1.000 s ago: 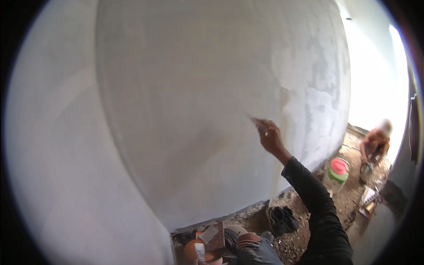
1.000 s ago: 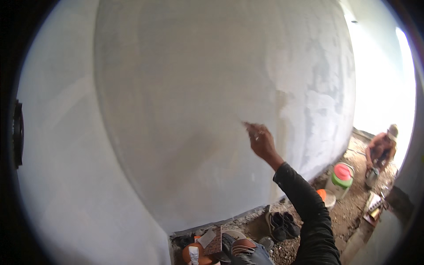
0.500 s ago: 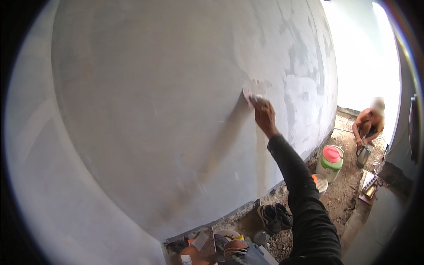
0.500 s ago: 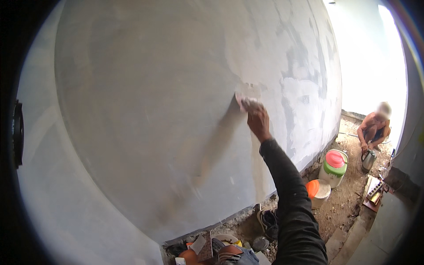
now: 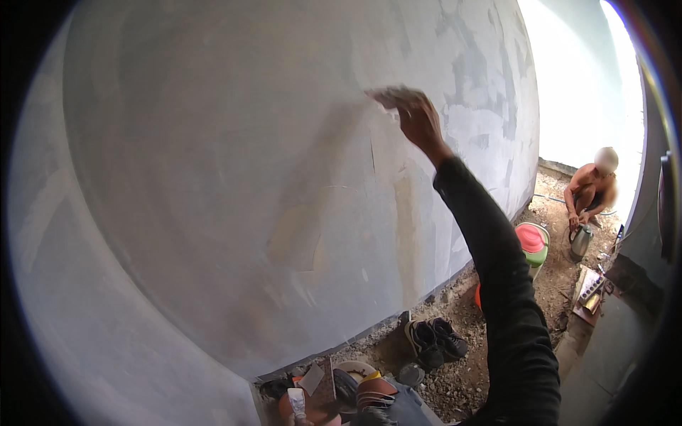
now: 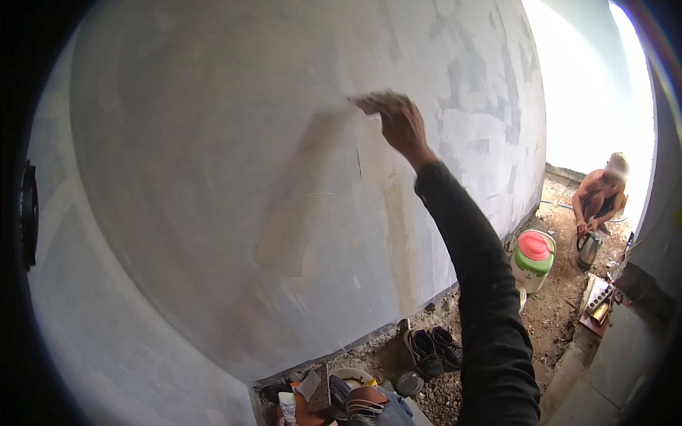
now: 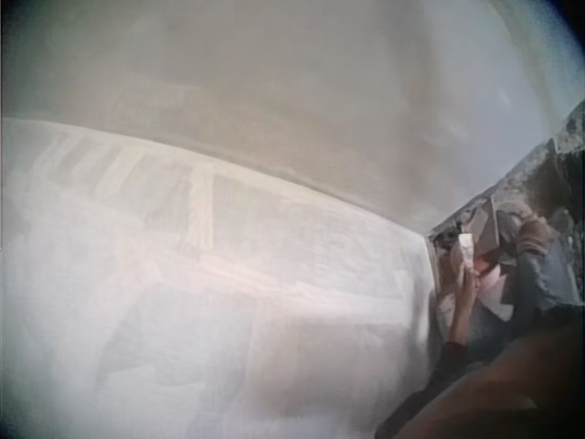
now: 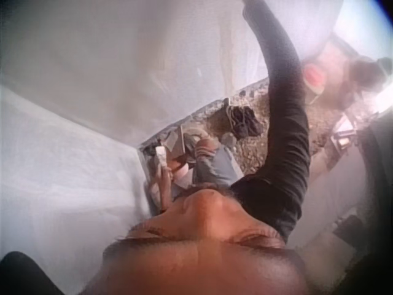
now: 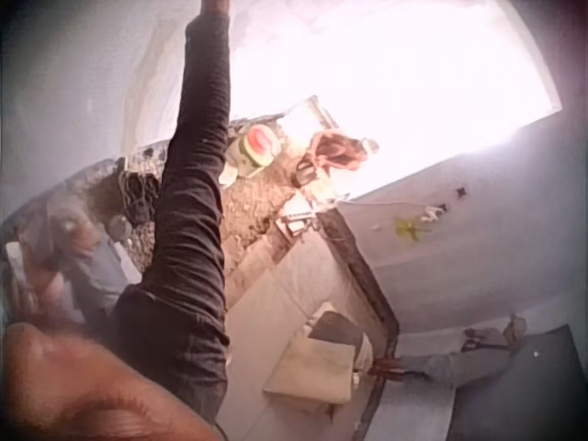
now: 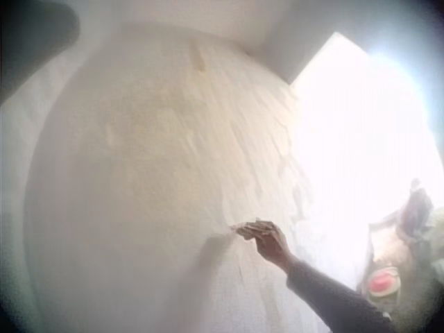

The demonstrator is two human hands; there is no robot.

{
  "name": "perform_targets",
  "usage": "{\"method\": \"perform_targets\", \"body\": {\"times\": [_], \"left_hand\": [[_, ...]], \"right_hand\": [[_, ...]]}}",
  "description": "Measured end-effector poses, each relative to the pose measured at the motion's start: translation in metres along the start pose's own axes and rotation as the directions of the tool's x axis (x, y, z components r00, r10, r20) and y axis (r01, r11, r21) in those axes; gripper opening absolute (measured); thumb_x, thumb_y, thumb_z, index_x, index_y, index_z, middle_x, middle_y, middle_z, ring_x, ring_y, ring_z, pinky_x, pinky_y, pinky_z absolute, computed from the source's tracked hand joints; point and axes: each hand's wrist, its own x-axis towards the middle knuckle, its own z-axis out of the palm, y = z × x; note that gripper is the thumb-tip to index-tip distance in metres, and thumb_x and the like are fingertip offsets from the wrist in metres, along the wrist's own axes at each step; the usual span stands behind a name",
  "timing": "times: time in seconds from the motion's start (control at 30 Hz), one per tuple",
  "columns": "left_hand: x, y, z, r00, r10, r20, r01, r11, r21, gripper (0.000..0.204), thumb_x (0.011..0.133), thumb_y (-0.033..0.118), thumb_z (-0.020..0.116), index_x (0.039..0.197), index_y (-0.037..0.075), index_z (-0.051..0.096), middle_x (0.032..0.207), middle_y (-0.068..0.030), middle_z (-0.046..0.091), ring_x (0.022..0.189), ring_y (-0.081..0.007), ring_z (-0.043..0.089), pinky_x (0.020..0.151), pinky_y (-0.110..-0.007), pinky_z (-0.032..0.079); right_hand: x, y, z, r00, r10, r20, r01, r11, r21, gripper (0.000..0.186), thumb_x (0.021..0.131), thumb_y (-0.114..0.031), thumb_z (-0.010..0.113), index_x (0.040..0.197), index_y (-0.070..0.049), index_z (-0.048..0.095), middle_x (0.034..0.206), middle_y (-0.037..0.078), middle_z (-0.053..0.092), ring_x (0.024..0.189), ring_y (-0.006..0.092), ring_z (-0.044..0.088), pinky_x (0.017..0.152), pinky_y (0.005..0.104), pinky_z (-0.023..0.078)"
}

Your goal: The person applies plaster to a wall using a putty knife and a hawk. The person scrapes material from a container and spreads it across the wall surface in smooth strokes, then returns to the container to collect more material and continues the process.

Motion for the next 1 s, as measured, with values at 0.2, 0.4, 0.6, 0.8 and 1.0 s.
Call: {"method": "perform_targets", "body": {"times": [0.2,0.4,0.6,0.8,1.0], "left_hand": [[-0.003,-0.003,0.000,0.999,-0.031,-0.021,0.032,0.999,0.016,0.038,0.106,0.038,0.050,0.118,0.003,0.061,0.075,-0.0039,0.057,0.065,-0.0161,0.053,0.059,-0.034,0.044],[0.004,-0.002,0.009,0.999,-0.043,0.000,0.043,0.999,0.026,0.038,0.106,0.038,0.050,0.117,0.004,0.062,0.074,-0.0032,0.057,0.064,-0.0152,0.052,0.058,-0.033,0.043],[0.006,-0.001,0.012,0.999,-0.038,-0.006,0.038,0.999,0.026,0.037,0.106,0.037,0.051,0.117,0.004,0.062,0.074,-0.0025,0.056,0.064,-0.0143,0.052,0.057,-0.032,0.042],[0.004,-0.002,0.013,0.999,-0.047,-0.012,0.047,0.999,0.026,0.036,0.106,0.037,0.051,0.116,0.004,0.062,0.073,-0.0018,0.055,0.063,-0.0134,0.051,0.057,-0.031,0.042],[-0.001,-0.001,0.008,0.998,-0.061,-0.030,0.062,0.998,0.034,0.036,0.106,0.037,0.052,0.115,0.005,0.062,0.073,-0.0011,0.055,0.063,-0.0125,0.050,0.056,-0.030,0.041]], "right_hand": [[-0.031,0.018,0.044,0.990,-0.043,0.131,0.038,0.999,0.038,0.031,0.084,-0.001,0.057,0.103,-0.016,0.077,0.113,0.009,0.072,0.109,0.0319,0.064,0.095,0.0418,0.052],[-0.271,-0.031,0.003,0.926,0.125,0.355,-0.147,0.988,0.037,0.043,0.082,0.008,0.054,0.111,-0.016,0.075,0.131,0.005,0.068,0.129,0.0266,0.059,0.108,0.0426,0.045],[-0.327,-0.055,-0.036,0.797,0.257,0.546,-0.337,0.940,0.050,0.047,0.089,0.005,0.054,0.122,-0.022,0.074,0.125,0.003,0.072,0.121,0.0269,0.064,0.101,0.0403,0.052],[-0.059,0.027,0.014,1.000,-0.026,-0.014,0.025,0.998,-0.059,0.032,0.092,0.001,0.054,0.112,-0.014,0.074,0.115,0.008,0.073,0.111,0.0301,0.066,0.098,0.0406,0.051],[-0.060,0.037,0.034,0.998,-0.024,0.057,0.026,0.999,-0.032,0.024,0.088,0.004,0.058,0.099,-0.010,0.074,0.112,0.008,0.073,0.108,0.0308,0.065,0.096,0.0412,0.051]]}}
